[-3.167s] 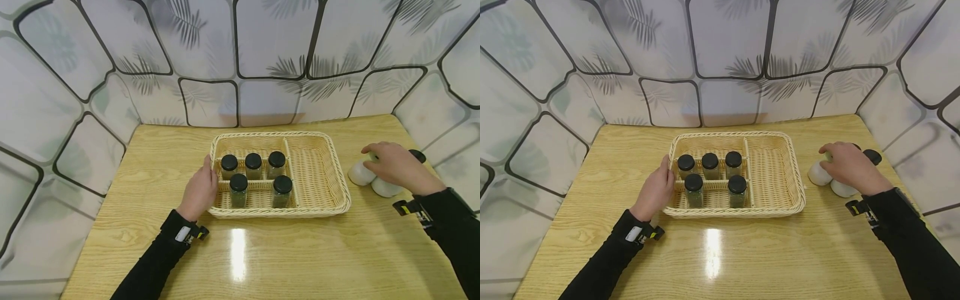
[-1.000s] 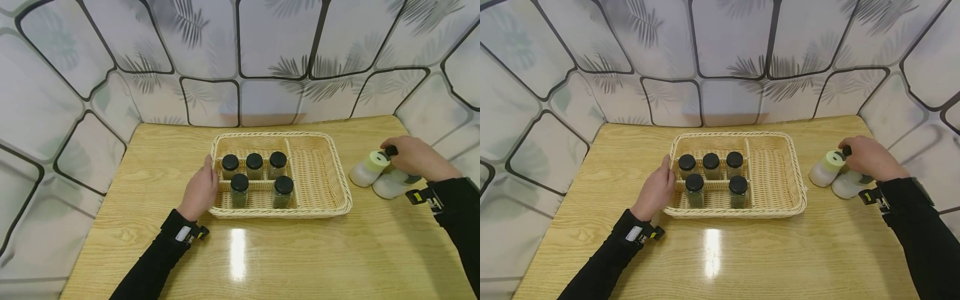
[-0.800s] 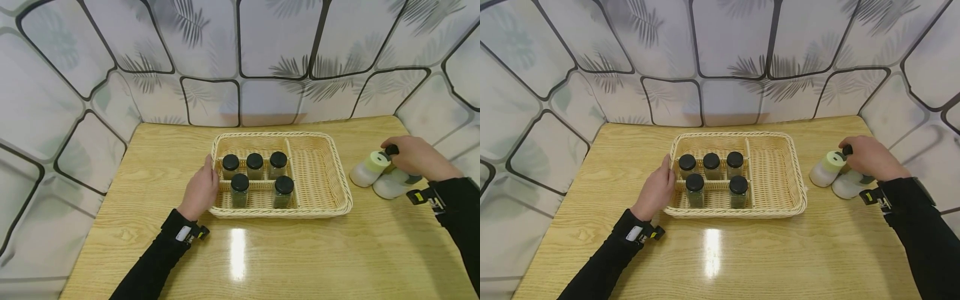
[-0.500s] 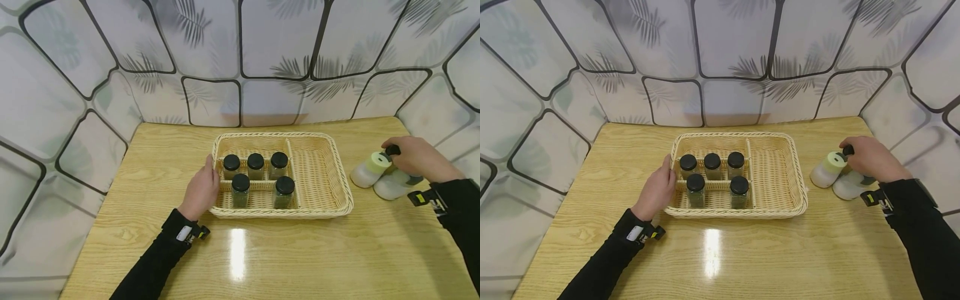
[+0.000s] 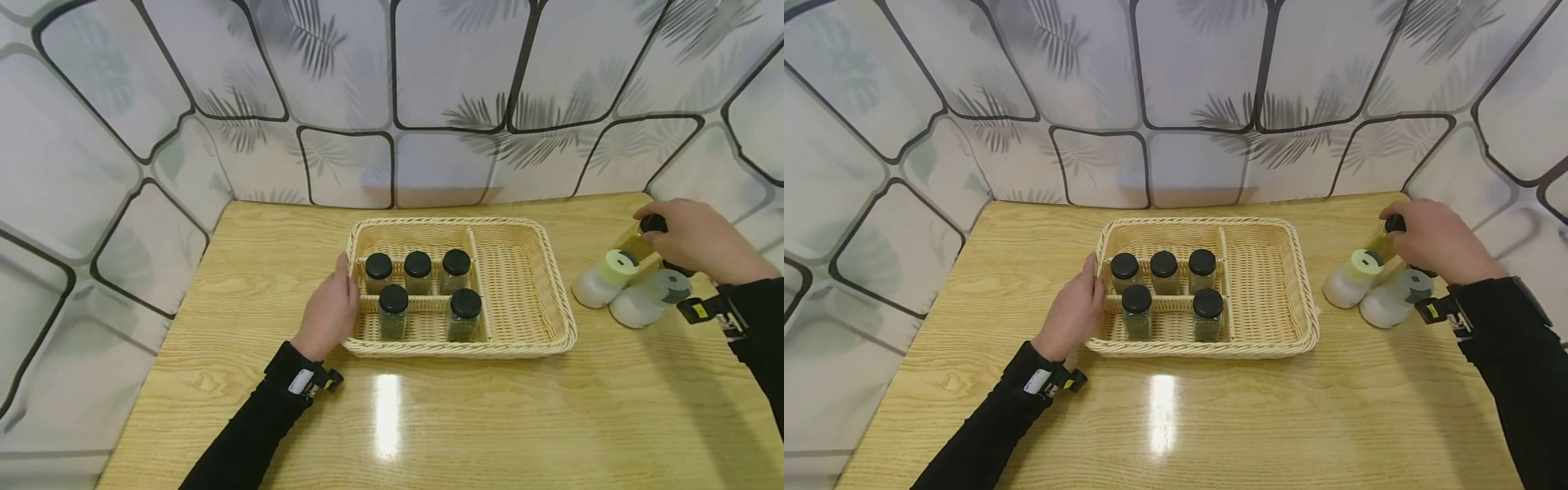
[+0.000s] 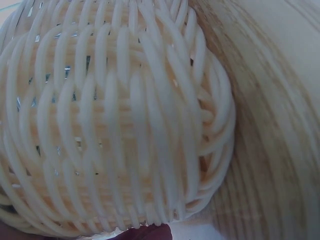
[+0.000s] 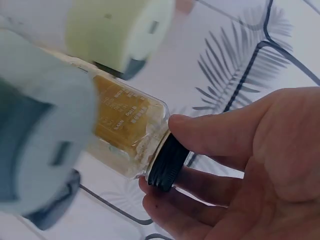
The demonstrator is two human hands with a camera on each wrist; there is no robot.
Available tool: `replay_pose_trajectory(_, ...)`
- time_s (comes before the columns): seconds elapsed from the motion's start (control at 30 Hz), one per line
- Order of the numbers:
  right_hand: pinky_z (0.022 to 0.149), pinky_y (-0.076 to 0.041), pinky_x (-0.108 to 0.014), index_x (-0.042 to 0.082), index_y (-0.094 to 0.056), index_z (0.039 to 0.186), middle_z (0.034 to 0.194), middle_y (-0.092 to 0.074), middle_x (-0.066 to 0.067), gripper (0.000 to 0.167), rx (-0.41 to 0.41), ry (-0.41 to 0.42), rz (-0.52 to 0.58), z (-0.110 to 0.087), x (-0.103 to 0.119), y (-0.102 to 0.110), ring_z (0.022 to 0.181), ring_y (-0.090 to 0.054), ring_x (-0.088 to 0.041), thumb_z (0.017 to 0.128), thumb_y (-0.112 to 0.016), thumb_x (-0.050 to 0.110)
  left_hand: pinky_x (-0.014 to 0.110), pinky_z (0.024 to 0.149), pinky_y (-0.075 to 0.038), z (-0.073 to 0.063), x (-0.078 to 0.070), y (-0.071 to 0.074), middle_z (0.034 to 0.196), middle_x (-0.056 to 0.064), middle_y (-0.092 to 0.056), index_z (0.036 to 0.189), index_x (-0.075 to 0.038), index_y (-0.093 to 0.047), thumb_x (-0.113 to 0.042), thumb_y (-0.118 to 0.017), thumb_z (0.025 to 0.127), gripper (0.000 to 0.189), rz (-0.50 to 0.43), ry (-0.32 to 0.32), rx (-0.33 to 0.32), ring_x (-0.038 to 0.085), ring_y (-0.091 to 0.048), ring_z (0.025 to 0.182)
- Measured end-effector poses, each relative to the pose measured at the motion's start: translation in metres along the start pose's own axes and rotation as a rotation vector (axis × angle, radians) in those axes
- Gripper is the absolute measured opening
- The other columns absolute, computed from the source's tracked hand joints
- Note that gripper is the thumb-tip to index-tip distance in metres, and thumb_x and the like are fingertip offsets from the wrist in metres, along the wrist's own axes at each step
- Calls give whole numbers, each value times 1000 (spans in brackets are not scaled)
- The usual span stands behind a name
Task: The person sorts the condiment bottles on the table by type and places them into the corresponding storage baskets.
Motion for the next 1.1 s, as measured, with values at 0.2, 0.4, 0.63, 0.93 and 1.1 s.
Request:
replay_pose_trajectory(0.2,78,-44,-60,-11,-52,132,121,-52,-40,38,-36,7,-17,2,9,11,97,-53,-51,97,-54,4,33,50,-40,0,0,0,79,10,-57,156,5,-22,-19,-31,109,54,2,-3,0,20,-53,59)
replay_pose_trajectory(0.4,77,-44,-59,-11,-53,133,121,-53,-40,38,-53,35,-46,5,19,22,100,-53,-52,98,-54,4,33,50,-39,0,0,-1,78,10,-56,156,5,-22,-19,-31,109,54,-2,-3,0,20,-52,59)
replay_pose_trajectory(0.63,80,-43,-60,-10,-51,136,124,-51,-39,39,-49,53,-66,6,39,34,101,-51,-51,99,-53,4,33,51,-40,-1,0,0,80,10,-58,157,4,-22,-19,-32,109,54,6,-2,-5,21,-53,61)
replay_pose_trajectory(0.93,81,-41,-58,-6,-50,139,126,-51,-36,40,-53,133,-76,7,63,44,99,-52,-46,101,-53,8,33,51,-39,-1,0,0,80,11,-58,157,4,-21,-19,-32,109,54,10,-3,-4,21,-53,60)
replay_pose_trajectory(1.1,80,-42,-55,-5,-52,139,125,-54,-34,40,-55,185,-75,8,78,50,99,-54,-44,101,-53,9,32,49,-36,-1,-1,0,75,8,-54,158,4,-20,-19,-33,109,55,-1,-1,2,19,-50,57)
Point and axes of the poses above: each hand's wrist, its own z-axis towards the middle knuckle, its own y-axis out of the back of the hand, x = y × z, the point moved 2 cm from there along z, towards the middle knuckle
